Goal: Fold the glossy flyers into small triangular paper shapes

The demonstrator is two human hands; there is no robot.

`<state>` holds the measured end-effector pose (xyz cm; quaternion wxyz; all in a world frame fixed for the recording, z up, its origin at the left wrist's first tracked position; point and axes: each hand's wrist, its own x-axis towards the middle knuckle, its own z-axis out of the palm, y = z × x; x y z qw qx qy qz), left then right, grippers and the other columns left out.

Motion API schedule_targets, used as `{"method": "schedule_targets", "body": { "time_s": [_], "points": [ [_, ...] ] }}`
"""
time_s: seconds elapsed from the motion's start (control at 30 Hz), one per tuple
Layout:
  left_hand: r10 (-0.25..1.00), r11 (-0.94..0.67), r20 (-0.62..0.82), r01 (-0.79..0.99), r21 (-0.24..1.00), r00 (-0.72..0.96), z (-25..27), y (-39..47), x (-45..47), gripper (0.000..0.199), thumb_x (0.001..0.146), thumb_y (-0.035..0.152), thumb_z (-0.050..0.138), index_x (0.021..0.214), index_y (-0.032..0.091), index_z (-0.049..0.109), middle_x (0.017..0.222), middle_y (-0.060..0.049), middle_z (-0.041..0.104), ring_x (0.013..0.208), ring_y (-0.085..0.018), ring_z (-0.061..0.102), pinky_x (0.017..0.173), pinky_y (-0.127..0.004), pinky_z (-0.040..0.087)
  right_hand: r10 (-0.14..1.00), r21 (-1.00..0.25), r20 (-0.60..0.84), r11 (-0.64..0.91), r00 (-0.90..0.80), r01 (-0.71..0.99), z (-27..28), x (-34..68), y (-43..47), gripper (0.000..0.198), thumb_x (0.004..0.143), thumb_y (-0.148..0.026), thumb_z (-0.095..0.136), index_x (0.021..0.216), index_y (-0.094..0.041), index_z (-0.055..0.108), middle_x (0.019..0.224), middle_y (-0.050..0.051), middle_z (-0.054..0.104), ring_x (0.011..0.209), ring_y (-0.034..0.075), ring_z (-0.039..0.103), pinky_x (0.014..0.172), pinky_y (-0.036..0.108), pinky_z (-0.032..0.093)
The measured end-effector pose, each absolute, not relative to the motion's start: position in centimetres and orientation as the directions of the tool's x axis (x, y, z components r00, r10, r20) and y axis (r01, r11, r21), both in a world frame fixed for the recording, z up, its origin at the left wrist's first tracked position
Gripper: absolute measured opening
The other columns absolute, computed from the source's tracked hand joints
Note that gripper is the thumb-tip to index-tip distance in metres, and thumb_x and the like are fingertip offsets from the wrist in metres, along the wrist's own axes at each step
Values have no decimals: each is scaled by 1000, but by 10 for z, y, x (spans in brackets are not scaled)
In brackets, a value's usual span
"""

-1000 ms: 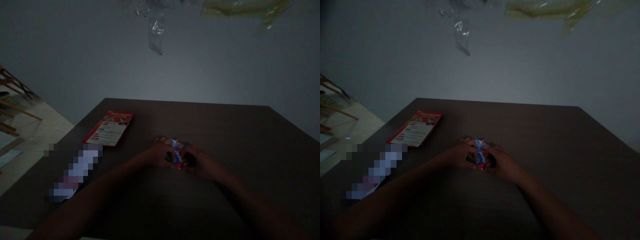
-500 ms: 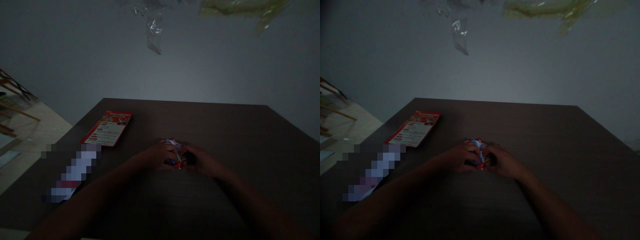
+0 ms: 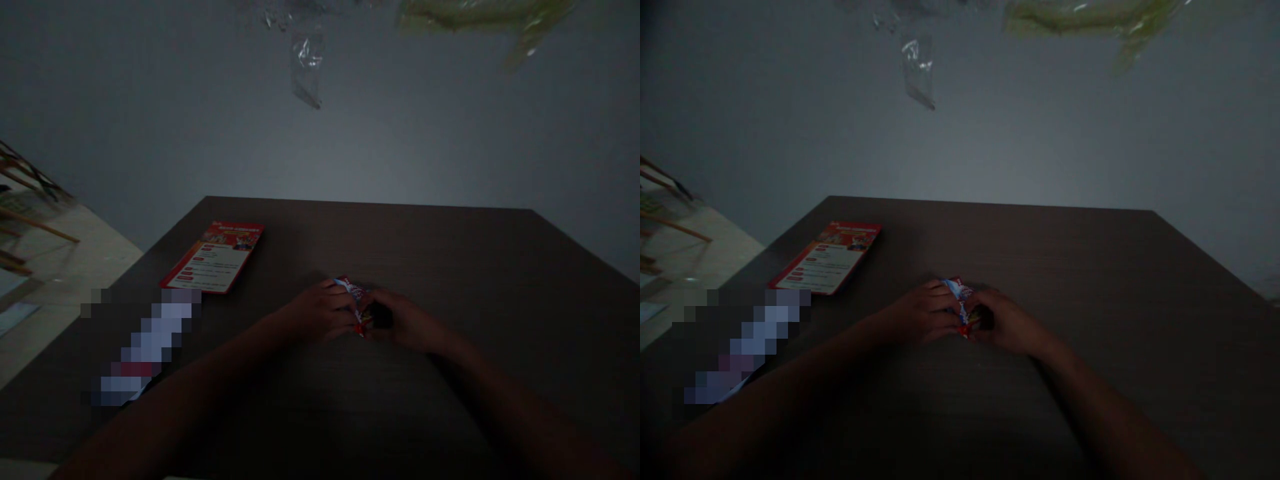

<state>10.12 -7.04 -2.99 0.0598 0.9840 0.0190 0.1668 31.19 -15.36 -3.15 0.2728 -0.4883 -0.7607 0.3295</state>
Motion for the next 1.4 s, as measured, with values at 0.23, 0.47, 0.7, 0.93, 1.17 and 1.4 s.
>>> {"method": "schedule_targets", "body": {
  "time_s": [0.23, 0.47, 0.7, 0.93, 1.17, 1.4],
  "points": [
    [87, -975, 313, 17, 223, 946, -29, -70, 103, 19, 87, 34, 50, 95, 27, 66, 101, -3, 62, 100, -19, 52, 88, -33, 32, 924, -761, 104, 312, -368, 569, -34, 311, -154, 36, 67, -20, 71, 100, -23, 57, 99, 3, 62, 92, 21, 58, 80, 34, 46],
    [106, -950, 236, 28, 310, 966, -33, -63, 101, 20, 87, 38, 51, 92, 27, 68, 95, -1, 65, 97, -17, 53, 92, -34, 26, 919, -698, 164, 365, -358, 617, -35, 307, -155, 42, 66, -21, 72, 104, -23, 55, 104, 5, 59, 97, 21, 56, 85, 34, 44],
    [80, -961, 258, 6, 275, 963, -32, -64, 99, 16, 86, 27, 52, 94, 24, 66, 98, -2, 64, 97, -17, 54, 92, -34, 27, 925, -673, 170, 361, -341, 646, -35, 305, -154, 40, 65, -19, 69, 102, -22, 54, 100, 5, 59, 93, 20, 56, 82, 33, 44],
    [73, -959, 264, -5, 284, 962, -32, -67, 103, 17, 88, 31, 50, 91, 24, 65, 94, -2, 65, 92, -16, 55, 89, -33, 28, 929, -658, 172, 356, -328, 663, -35, 304, -155, 39, 63, -15, 68, 99, -22, 54, 95, 4, 59, 89, 20, 56, 78, 32, 44],
    [86, -953, 253, 5, 304, 964, -34, -71, 105, 18, 88, 31, 50, 89, 23, 66, 92, -2, 66, 92, -16, 55, 92, -33, 28, 930, -633, 180, 360, -322, 685, -33, 300, -155, 27, 69, -18, 66, 93, -21, 54, 91, 4, 60, 87, 20, 55, 77, 32, 43],
    [110, -947, 252, 24, 320, 961, -35, -71, 107, 16, 86, 32, 53, 88, 22, 65, 94, -2, 66, 95, -16, 56, 96, -34, 28, 915, -589, 199, 398, -351, 704, -34, 298, -154, 25, 69, -13, 62, 91, -20, 53, 88, 4, 59, 87, 20, 53, 77, 33, 42]
  ]
}}
